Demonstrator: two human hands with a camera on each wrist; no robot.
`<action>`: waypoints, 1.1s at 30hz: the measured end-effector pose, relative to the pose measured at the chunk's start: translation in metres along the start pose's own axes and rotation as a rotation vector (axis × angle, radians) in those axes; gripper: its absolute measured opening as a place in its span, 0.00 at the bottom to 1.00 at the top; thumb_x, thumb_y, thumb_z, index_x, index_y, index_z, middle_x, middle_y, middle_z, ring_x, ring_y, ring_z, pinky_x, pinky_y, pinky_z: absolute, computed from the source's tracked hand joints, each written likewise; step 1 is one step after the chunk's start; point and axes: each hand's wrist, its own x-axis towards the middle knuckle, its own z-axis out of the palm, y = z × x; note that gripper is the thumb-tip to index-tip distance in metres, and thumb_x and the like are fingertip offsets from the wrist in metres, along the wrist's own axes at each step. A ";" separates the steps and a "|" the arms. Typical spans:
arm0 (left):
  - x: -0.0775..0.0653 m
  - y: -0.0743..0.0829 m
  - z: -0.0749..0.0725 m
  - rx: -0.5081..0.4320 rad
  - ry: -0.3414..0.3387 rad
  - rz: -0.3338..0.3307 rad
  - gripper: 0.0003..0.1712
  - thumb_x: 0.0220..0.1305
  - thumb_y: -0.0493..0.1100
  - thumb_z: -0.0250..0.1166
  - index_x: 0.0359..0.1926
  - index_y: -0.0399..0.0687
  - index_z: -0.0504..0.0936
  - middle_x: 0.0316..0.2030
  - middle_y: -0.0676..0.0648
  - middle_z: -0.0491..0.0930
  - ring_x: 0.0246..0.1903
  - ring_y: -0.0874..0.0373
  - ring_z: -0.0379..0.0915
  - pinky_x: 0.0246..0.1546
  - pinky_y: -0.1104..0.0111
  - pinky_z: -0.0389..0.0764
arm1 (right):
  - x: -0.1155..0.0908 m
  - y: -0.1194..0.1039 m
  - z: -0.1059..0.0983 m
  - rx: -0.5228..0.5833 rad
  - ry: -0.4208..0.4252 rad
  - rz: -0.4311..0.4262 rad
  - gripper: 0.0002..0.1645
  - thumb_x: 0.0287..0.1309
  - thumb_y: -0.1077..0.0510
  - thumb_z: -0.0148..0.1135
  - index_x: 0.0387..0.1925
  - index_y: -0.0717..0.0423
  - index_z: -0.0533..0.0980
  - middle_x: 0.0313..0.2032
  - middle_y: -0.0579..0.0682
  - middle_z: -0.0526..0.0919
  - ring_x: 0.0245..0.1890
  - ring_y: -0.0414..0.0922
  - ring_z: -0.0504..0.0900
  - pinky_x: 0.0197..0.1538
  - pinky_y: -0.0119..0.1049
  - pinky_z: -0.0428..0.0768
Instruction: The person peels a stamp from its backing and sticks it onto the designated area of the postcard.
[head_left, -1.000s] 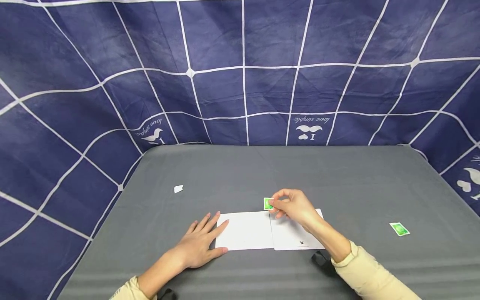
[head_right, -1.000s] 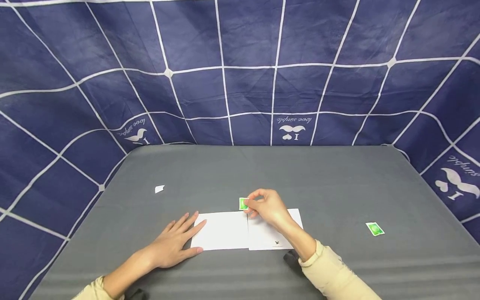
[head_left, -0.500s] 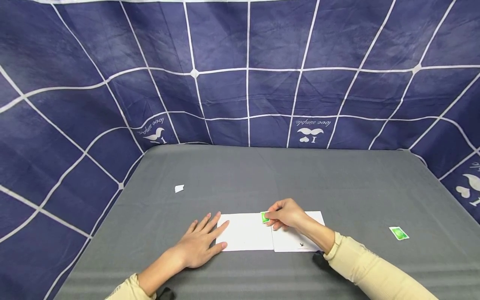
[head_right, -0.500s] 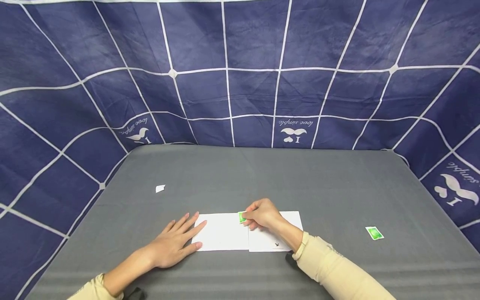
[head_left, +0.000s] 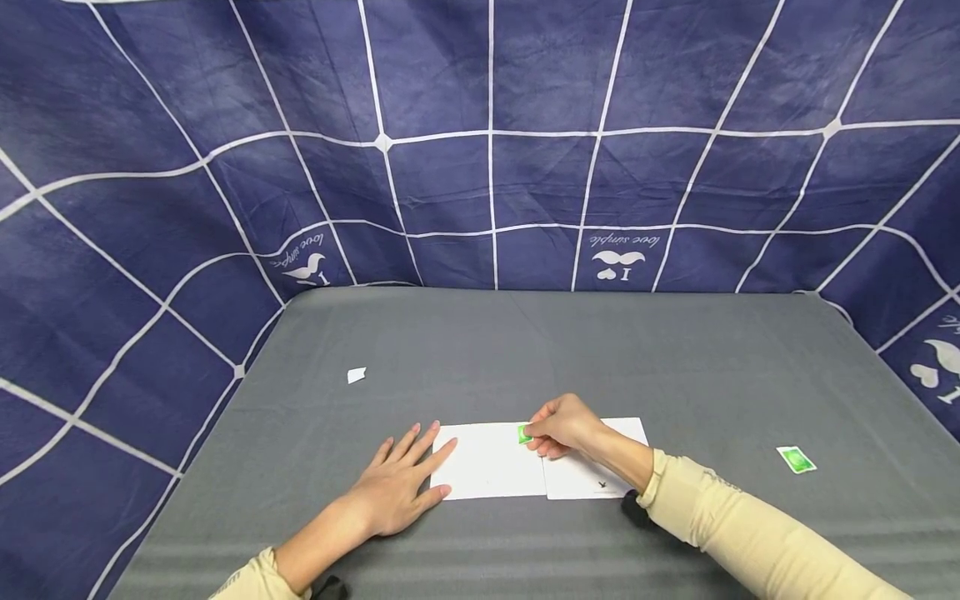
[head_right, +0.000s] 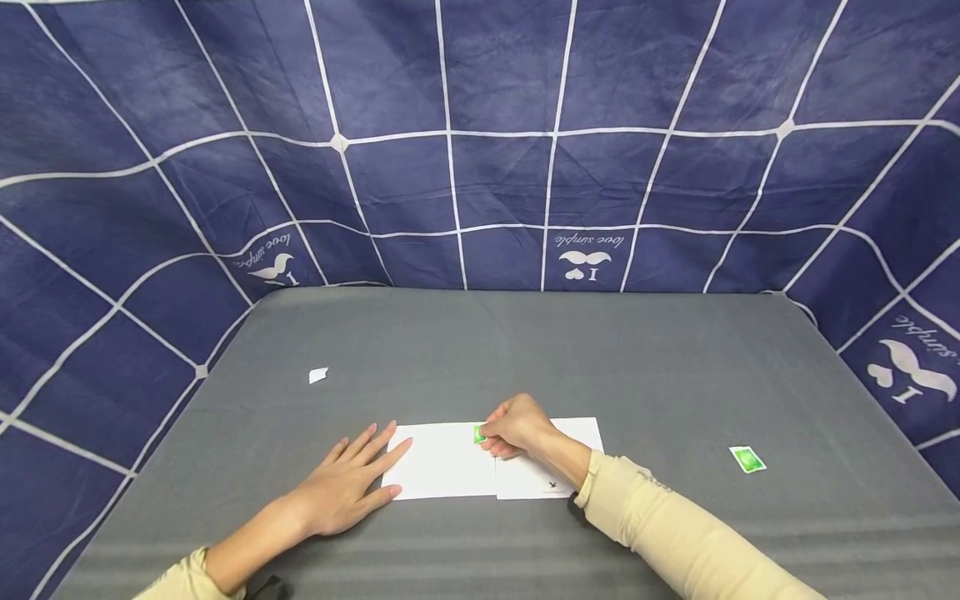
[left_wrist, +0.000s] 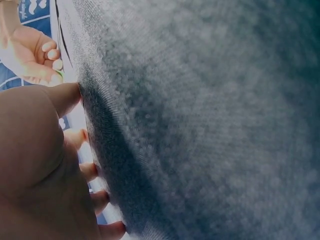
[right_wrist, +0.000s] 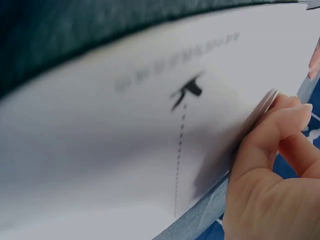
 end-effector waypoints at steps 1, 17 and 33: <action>0.000 -0.001 0.001 0.010 0.003 -0.001 0.35 0.70 0.64 0.48 0.73 0.59 0.56 0.72 0.44 0.50 0.70 0.43 0.43 0.63 0.41 0.47 | 0.000 -0.001 0.000 0.002 -0.002 0.004 0.03 0.54 0.70 0.64 0.30 0.66 0.76 0.19 0.54 0.82 0.13 0.36 0.76 0.18 0.25 0.74; -0.001 0.012 -0.011 -0.038 -0.037 -0.023 0.35 0.70 0.61 0.49 0.73 0.56 0.57 0.73 0.43 0.49 0.70 0.42 0.40 0.63 0.40 0.45 | 0.002 -0.003 0.000 0.028 0.020 0.031 0.03 0.53 0.73 0.63 0.30 0.68 0.76 0.17 0.53 0.81 0.12 0.36 0.76 0.20 0.27 0.77; -0.001 0.013 -0.012 -0.048 -0.030 -0.013 0.34 0.70 0.59 0.51 0.72 0.54 0.58 0.72 0.41 0.50 0.70 0.39 0.42 0.61 0.38 0.46 | 0.000 -0.004 0.003 -0.010 0.038 0.018 0.03 0.53 0.73 0.62 0.29 0.67 0.75 0.16 0.52 0.80 0.12 0.36 0.75 0.18 0.27 0.76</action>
